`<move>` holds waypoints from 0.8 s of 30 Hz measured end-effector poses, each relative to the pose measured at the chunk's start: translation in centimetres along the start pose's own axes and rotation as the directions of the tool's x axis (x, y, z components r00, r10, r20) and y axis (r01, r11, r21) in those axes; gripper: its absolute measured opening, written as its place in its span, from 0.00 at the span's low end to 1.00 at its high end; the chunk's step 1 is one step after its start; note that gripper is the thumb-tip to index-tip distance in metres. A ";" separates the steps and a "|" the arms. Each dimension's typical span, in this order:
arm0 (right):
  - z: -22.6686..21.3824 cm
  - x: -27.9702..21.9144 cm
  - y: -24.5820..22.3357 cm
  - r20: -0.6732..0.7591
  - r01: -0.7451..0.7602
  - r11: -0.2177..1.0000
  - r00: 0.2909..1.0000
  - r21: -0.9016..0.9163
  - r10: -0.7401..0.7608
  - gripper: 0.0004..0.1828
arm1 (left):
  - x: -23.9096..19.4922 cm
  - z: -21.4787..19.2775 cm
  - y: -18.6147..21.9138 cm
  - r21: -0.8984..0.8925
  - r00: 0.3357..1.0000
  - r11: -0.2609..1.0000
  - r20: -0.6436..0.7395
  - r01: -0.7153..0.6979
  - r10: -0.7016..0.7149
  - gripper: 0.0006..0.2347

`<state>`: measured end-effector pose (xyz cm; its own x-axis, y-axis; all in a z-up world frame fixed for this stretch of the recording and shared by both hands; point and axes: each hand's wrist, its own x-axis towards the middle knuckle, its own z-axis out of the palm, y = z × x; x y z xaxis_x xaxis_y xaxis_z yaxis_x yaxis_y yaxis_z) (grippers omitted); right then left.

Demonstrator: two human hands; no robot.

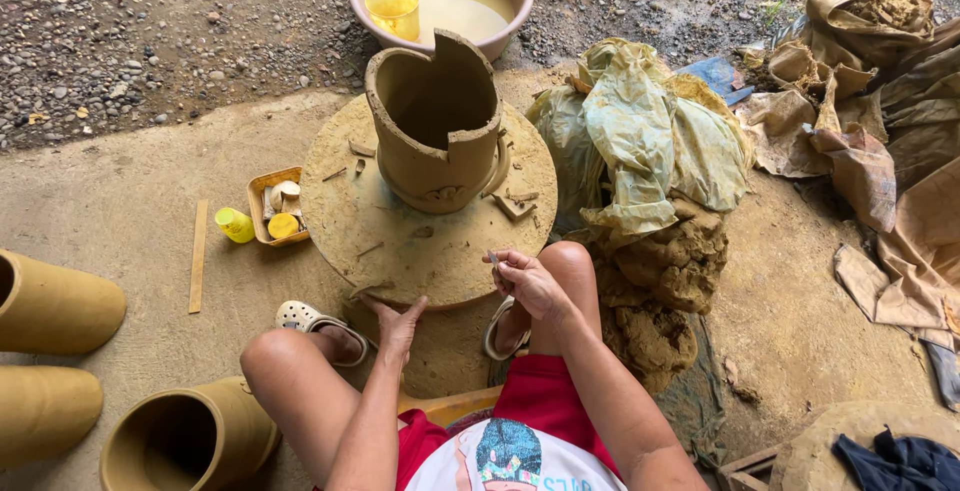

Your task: The person shapes a clay vessel on a manual wheel by trimming the rim with a small tool and smoothing the exterior surface by hand.

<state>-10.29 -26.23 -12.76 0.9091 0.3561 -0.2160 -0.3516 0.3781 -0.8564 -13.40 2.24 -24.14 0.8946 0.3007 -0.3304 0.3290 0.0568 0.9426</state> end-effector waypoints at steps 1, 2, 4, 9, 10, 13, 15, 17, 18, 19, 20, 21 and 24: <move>-0.2 0.1 0.3 -0.002 -0.001 1.000 1.000 -0.001 0.001 0.13 | -0.1 0.1 -0.3 -0.027 1.000 0.999 0.015 -0.019 0.019 0.62; -0.5 0.2 0.4 0.000 -0.003 1.000 1.000 -0.003 0.003 0.12 | 0.0 0.2 -0.5 -0.006 0.999 0.999 0.005 -0.039 0.039 0.62; -0.7 0.1 0.4 0.005 -0.006 1.000 1.000 -0.008 0.006 0.10 | 0.2 0.3 -0.8 0.035 0.997 0.996 -0.013 -0.079 0.080 0.62; -0.5 -0.3 -0.7 -0.077 -0.032 0.998 0.997 -0.048 0.028 0.06 | 0.5 0.1 -0.5 0.014 1.000 1.000 0.021 -0.015 0.014 0.61; -0.3 -0.3 -0.8 -0.081 -0.034 0.998 0.996 -0.054 0.030 0.07 | 0.5 0.0 -0.5 0.006 0.999 1.000 0.017 -0.029 0.028 0.60; 0.1 -0.2 -1.4 -0.103 0.023 0.993 0.994 -0.115 -0.035 0.07 | 0.3 -0.1 -0.4 -0.004 0.998 0.998 0.003 -0.057 0.057 0.59; 1.0 0.2 -3.0 -0.165 0.080 0.957 0.978 -0.281 -0.130 0.08 | 0.3 -0.1 -0.2 -0.011 0.996 0.996 -0.012 -0.087 0.087 0.59; 2.2 0.5 -5.3 -0.253 0.118 0.898 0.937 -0.423 -0.242 0.09 | 0.0 0.3 -0.3 -0.046 0.996 0.995 -0.022 -0.091 0.090 0.60; 3.0 1.0 -6.7 -0.308 0.128 0.866 0.901 -0.484 -0.306 0.09 | -0.3 0.5 -0.4 -0.079 0.996 0.993 -0.026 -0.082 0.080 0.60; 3.8 1.6 -8.2 -0.356 0.132 0.829 0.858 -0.543 -0.370 0.09 | -0.6 0.8 -0.4 -0.112 0.997 0.991 -0.030 -0.073 0.070 0.60; 4.4 2.0 -9.9 -0.361 0.164 0.816 0.836 -0.555 -0.413 0.09 | -0.9 1.1 -0.3 -0.051 0.999 0.999 -0.042 -0.010 0.008 0.57; 4.9 2.7 -11.7 -0.365 0.194 0.800 0.812 -0.567 -0.456 0.08 | -1.4 1.3 -0.2 0.011 0.997 0.999 -0.059 0.052 -0.052 0.55; 6.0 4.9 -15.6 -0.319 0.219 0.671 0.748 -0.709 -0.581 0.06 | -3.2 1.7 1.1 0.213 0.940 0.938 0.150 0.273 -0.308 0.28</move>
<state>-1.72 -25.27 2.33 0.9561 -0.2263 0.1865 0.1213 -0.2739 -0.9541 -15.39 -0.28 -22.17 0.7848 0.1221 -0.6076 0.6174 -0.0676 0.7838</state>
